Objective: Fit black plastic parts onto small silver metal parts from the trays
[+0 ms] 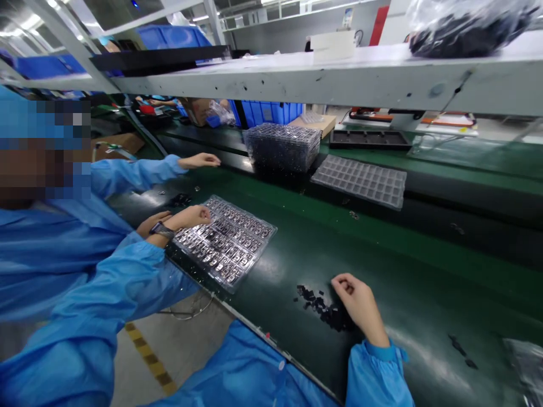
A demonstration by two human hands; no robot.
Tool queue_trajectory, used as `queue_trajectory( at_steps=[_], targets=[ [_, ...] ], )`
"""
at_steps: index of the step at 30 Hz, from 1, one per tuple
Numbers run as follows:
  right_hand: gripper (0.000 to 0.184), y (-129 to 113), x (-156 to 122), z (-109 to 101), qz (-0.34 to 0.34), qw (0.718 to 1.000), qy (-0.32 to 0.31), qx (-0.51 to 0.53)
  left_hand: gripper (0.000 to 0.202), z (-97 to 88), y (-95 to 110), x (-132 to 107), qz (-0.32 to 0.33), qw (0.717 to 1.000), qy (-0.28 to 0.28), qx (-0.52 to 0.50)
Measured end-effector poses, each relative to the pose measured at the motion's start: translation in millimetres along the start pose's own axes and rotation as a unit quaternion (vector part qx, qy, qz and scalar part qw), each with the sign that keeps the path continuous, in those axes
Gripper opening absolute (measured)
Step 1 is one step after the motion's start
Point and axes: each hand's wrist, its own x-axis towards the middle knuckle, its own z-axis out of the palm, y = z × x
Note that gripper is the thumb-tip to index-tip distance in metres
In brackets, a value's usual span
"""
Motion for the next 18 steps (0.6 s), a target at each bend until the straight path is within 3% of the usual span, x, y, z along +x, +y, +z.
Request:
queue_trajectory(
  at_steps=[4,9,12,15,18],
  targets=[
    [0.023,-9.4,-5.1,5.7,0.004,0.985,-0.112,-0.132,0.031,20.5,64.4,42.8,0.052,0.995,0.002,-0.082],
    [0.006,-24.1,-8.9,11.2,0.011,0.965,-0.169,-0.201,0.031,87.3,180.2,113.4,0.047,0.981,-0.017,-0.186],
    [0.006,-17.4,-9.2,10.4,0.003,0.963,-0.172,-0.206,0.032,122.0,238.6,140.2,0.022,0.972,0.003,-0.233],
    [0.01,-1.9,-8.3,8.1,0.001,0.965,-0.163,-0.204,0.035,142.9,273.5,153.2,0.006,0.951,0.025,-0.307],
    [0.015,9.0,-7.7,8.3,-0.01,0.961,-0.173,-0.214,0.04,152.6,287.2,158.1,0.031,0.91,0.039,-0.411]
  ],
)
